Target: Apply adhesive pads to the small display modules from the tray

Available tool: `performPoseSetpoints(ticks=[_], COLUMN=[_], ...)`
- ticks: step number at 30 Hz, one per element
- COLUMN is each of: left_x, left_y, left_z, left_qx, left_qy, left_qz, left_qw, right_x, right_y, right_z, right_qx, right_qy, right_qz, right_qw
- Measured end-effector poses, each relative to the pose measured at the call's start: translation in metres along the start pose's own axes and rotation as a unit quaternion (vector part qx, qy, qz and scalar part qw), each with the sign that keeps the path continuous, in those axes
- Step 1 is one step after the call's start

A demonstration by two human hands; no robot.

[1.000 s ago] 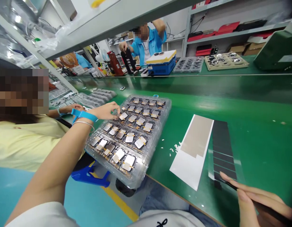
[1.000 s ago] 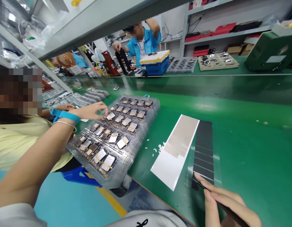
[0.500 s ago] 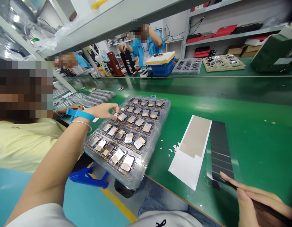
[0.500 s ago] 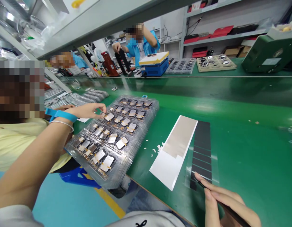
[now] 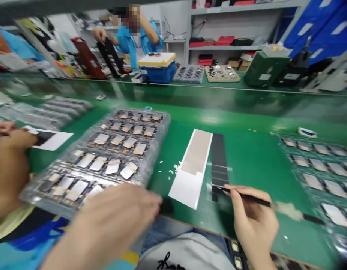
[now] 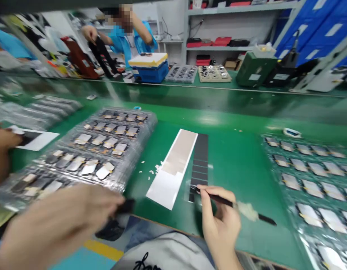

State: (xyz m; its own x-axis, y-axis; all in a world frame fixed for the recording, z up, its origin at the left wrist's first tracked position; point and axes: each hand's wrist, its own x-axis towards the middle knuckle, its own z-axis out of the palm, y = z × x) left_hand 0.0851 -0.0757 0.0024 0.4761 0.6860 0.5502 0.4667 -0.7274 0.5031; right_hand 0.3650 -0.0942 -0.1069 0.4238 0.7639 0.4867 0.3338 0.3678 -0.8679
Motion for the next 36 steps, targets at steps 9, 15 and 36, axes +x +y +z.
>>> performPoseSetpoints(ticks=[9,15,36], left_x=[0.006,0.004,0.004], left_y=[0.000,-0.009,-0.006], left_z=[0.149,0.148,0.149], left_qx=[-0.151,-0.165,-0.176], left_qy=[-0.141,-0.176,-0.176], left_qz=[0.014,-0.041,-0.074], left_qw=[0.978,0.970,0.966], right_x=[0.002,-0.006,0.000], right_y=[0.003,0.008,0.002], right_z=[-0.015,-0.018,-0.017], right_qx=[0.018,0.005,0.001], right_qy=[-0.096,-0.105,-0.111], right_qz=[0.150,0.177,0.189], right_qw=[0.984,0.979,0.976])
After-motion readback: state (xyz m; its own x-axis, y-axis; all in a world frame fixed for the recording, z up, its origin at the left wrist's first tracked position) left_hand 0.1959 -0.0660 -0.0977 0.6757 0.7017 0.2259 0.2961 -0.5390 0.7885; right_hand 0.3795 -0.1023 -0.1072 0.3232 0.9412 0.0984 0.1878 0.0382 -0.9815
